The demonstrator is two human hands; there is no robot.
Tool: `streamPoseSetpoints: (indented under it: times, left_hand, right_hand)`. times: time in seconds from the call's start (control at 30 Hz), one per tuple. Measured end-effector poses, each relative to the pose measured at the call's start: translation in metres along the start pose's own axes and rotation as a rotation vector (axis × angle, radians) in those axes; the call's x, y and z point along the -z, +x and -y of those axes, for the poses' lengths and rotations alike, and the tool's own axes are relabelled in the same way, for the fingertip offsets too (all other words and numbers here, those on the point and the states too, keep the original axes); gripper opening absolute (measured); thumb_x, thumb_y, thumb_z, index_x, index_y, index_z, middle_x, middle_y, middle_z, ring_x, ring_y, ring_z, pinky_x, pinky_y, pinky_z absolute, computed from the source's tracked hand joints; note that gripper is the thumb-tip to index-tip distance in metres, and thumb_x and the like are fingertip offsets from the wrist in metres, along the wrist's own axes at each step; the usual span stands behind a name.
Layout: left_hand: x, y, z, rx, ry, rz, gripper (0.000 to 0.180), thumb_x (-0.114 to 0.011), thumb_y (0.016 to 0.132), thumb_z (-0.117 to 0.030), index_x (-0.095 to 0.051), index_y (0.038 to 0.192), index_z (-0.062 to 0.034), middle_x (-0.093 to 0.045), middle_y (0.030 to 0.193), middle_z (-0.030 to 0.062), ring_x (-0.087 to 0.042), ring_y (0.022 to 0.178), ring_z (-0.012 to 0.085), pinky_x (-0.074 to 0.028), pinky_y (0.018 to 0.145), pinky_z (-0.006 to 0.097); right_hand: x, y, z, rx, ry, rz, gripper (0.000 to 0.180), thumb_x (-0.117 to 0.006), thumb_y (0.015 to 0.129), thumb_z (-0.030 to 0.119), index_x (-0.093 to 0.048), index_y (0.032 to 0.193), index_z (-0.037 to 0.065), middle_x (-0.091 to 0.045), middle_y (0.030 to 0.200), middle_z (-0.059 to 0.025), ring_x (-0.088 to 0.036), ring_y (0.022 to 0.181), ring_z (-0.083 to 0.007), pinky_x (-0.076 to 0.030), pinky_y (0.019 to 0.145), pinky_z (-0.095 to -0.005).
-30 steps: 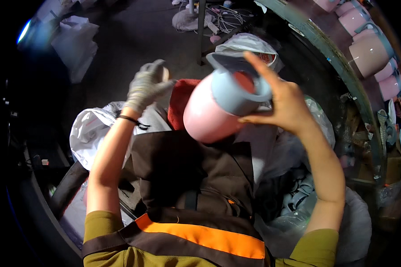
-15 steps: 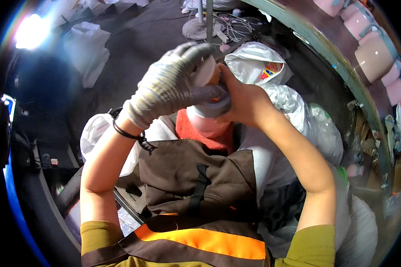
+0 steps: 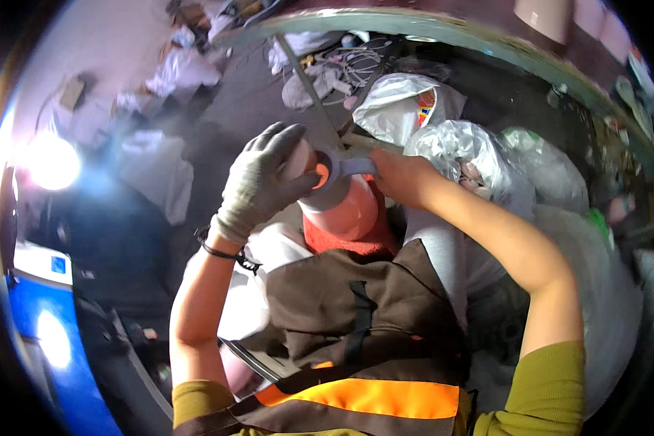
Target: The person assembles plastic kettles by placing a top lid component onto a pink kettle body, securing a circular seal, and then placing the assembled units into a white bag.
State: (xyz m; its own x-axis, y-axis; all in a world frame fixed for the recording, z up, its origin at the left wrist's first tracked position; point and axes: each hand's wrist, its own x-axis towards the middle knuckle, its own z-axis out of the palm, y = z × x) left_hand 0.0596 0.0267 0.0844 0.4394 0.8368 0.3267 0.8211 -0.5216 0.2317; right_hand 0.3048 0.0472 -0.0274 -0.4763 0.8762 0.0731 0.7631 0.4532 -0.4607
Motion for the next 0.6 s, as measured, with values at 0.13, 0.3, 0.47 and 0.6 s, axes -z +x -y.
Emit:
streamPoseSetpoints:
  times: [0.13, 0.3, 0.47, 0.6]
  left_hand:
    - [0.048, 0.028, -0.018, -0.099, -0.179, -0.256, 0.068, -0.083, 0.066, -0.025, -0.057, 0.126, -0.0063, -0.060, 0.120, 0.0185, -0.059, 0.109, 0.0328, -0.048, 0.094, 0.040]
    - [0.040, 0.033, -0.053, -0.108, -0.179, -0.165, 0.064, -0.079, 0.072, -0.023, -0.054, 0.129, -0.0056, -0.060, 0.118, 0.0147, -0.058, 0.109, 0.0271, -0.047, 0.094, 0.038]
    - [-0.035, -0.003, -0.024, -0.124, 0.119, -0.028, 0.063, -0.075, 0.072, -0.038, -0.055, 0.123, -0.0072, -0.057, 0.119, 0.0177, -0.052, 0.114, 0.0378, -0.043, 0.097, 0.047]
    - [-0.032, 0.000, -0.021, -0.086, 0.099, 0.027, 0.068, -0.076, 0.070, -0.040, -0.054, 0.125, -0.0060, -0.055, 0.121, 0.0183, -0.052, 0.112, 0.0397, -0.044, 0.095, 0.047]
  right_hand:
    - [-0.004, 0.001, -0.006, 0.041, -0.087, -0.025, 0.036, -0.053, 0.094, 0.031, -0.039, 0.111, 0.003, -0.065, 0.075, -0.0217, -0.065, 0.076, -0.0416, -0.050, 0.066, -0.0514]
    - [0.000, -0.010, -0.016, 0.037, -0.105, -0.033, 0.032, -0.051, 0.090, 0.024, -0.042, 0.112, 0.002, -0.067, 0.080, -0.0212, -0.066, 0.077, -0.0403, -0.051, 0.064, -0.0519]
    - [0.003, -0.004, 0.009, -0.044, -0.067, 0.154, 0.030, -0.055, 0.088, 0.023, -0.046, 0.109, 0.004, -0.068, 0.089, -0.0179, -0.066, 0.086, -0.0403, -0.051, 0.071, -0.0492]
    - [0.011, -0.003, 0.015, -0.090, -0.051, 0.193, 0.032, -0.055, 0.089, 0.025, -0.048, 0.115, 0.007, -0.067, 0.104, -0.0187, -0.065, 0.096, -0.0378, -0.051, 0.077, -0.0477]
